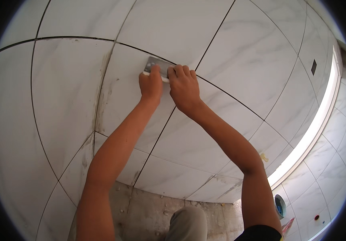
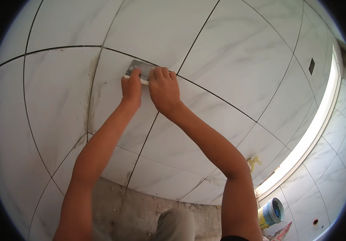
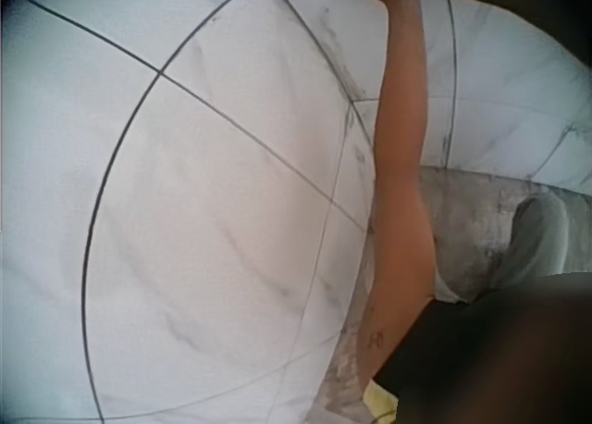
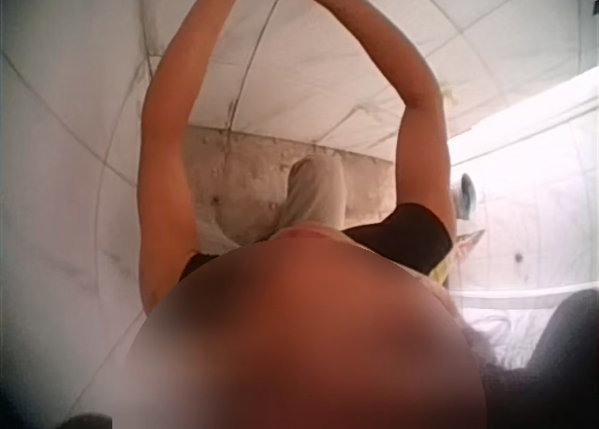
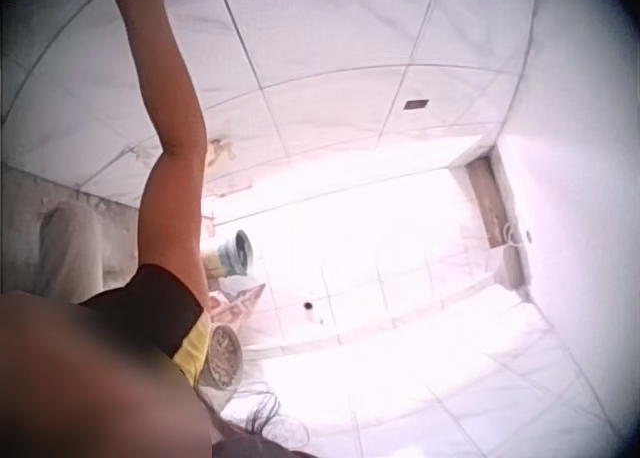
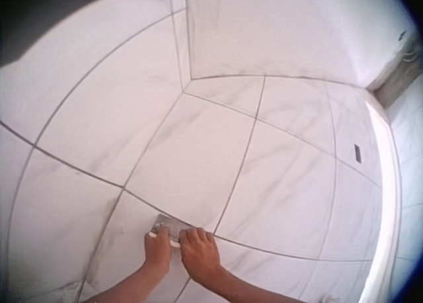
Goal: Applying grout or putty to tile joints on a wall using a spatula.
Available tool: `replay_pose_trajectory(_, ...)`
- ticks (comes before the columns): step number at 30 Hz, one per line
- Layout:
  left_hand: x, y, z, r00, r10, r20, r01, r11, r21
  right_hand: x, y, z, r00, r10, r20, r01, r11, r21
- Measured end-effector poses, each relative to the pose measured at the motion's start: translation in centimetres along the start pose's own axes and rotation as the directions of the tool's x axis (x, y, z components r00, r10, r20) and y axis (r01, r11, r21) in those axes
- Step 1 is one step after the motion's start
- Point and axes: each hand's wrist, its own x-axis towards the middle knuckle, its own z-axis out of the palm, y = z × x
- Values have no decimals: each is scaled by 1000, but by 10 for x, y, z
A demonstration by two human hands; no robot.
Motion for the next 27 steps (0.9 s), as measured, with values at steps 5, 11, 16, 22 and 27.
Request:
replay_pose_trajectory(5,13,-5,-8,999,-46,-23,48,993,109,-5,9,2,994,91,-53,-77,970,232)
replay_pose_trajectory(11,-16,-26,-16,995,-77,-56,72,993,-91,-41,14,13,965,127,-230,-38,934,355)
replay_pose_trajectory(16,0,-5,-26,999,30,-41,-25,994,106,-24,18,11,959,91,-267,18,925,379)
replay_pose_trajectory(22,-36,32,-40,984,-176,-10,176,984,-29,-25,-15,-41,998,-38,-57,56,934,354)
replay_pose_trajectory(27,-57,11,-20,904,55,423,-223,907,358,-59,-9,-36,965,209,161,-262,829,494)
